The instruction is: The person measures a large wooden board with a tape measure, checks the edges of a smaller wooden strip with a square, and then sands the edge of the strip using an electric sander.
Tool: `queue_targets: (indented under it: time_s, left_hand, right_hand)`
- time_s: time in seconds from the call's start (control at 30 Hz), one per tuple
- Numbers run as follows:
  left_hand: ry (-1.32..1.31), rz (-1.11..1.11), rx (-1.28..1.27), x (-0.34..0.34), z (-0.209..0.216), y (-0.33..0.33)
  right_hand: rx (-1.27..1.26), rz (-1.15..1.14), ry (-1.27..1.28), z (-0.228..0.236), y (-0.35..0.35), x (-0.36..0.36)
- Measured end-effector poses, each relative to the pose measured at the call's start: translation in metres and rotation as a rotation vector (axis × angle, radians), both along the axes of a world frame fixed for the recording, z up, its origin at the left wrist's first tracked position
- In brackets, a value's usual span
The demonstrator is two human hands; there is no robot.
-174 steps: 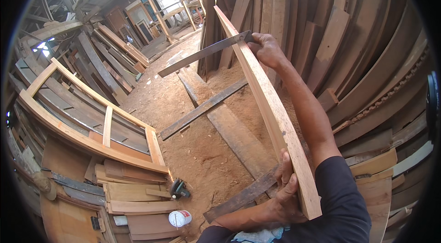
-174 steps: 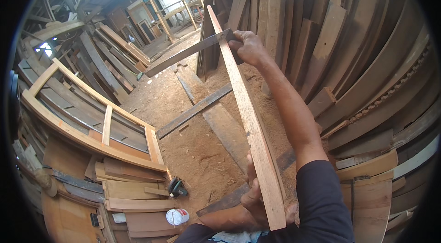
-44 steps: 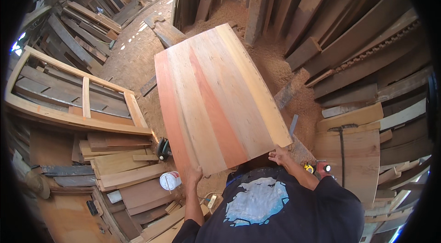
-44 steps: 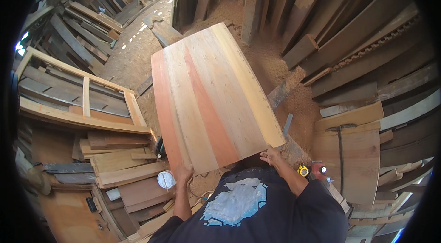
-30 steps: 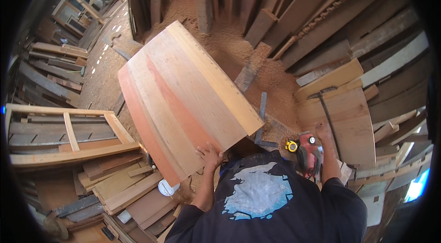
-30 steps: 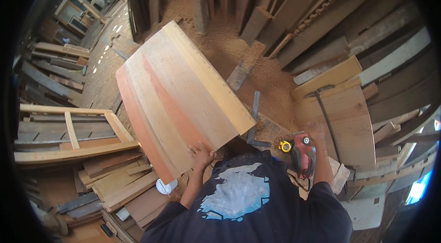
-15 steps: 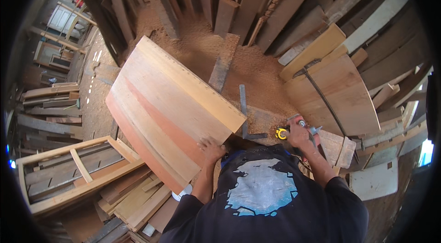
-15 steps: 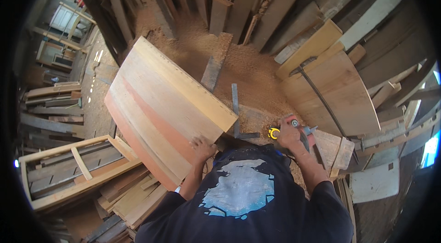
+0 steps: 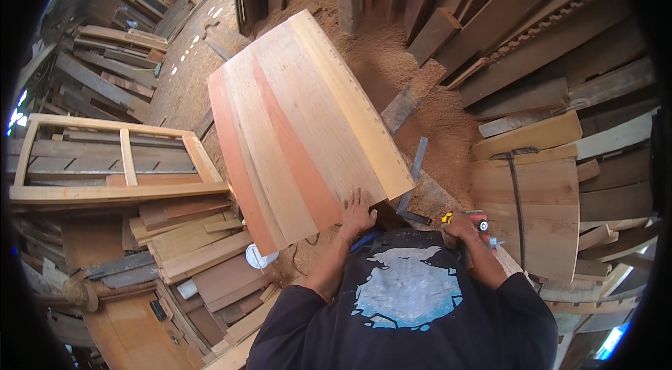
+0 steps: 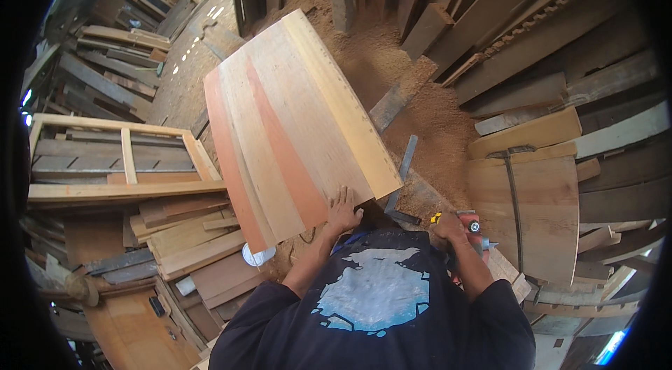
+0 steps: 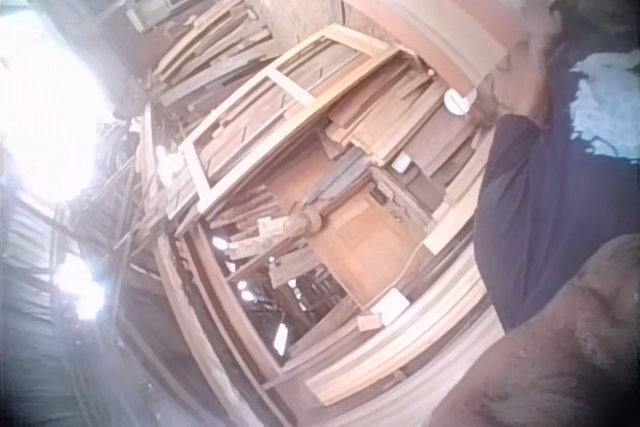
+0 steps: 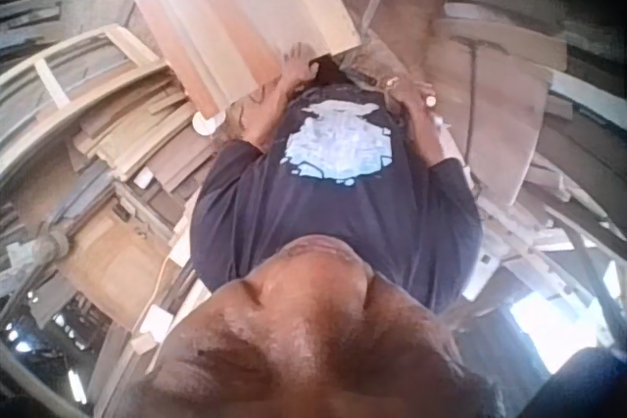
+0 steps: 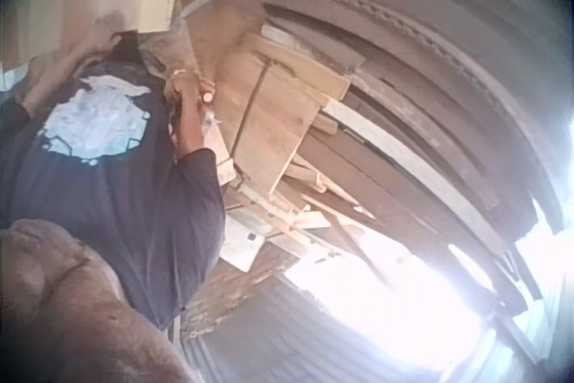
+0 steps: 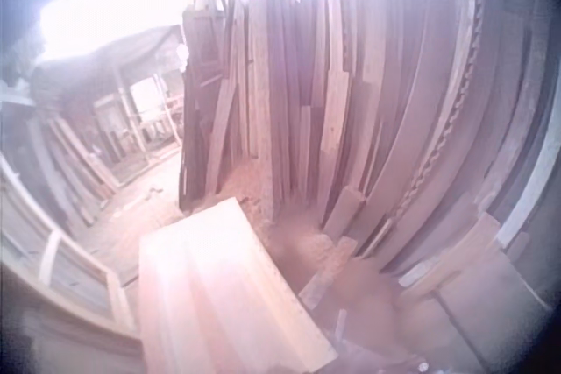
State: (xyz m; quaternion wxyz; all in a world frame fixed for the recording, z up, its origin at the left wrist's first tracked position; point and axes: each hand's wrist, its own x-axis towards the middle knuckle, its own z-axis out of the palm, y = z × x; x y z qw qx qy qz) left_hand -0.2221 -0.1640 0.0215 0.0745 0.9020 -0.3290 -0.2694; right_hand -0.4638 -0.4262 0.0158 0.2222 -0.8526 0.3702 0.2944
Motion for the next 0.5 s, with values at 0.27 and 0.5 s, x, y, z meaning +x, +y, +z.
queue_targets:
  time_s: [0.27, 0.5]
  left_hand:
    - [-0.115, 0.161, 0.107, 0.001, 0.000, 0.061]
    - [-0.028, 0.142, 0.038, 0.006, 0.005, 0.067]
  right_hand:
    - [0.746, -0.573, -0.244, 0.017, -0.064, 0.014]
    - [0.896, -1.038, -0.223, -0.002, -0.032, 0.007]
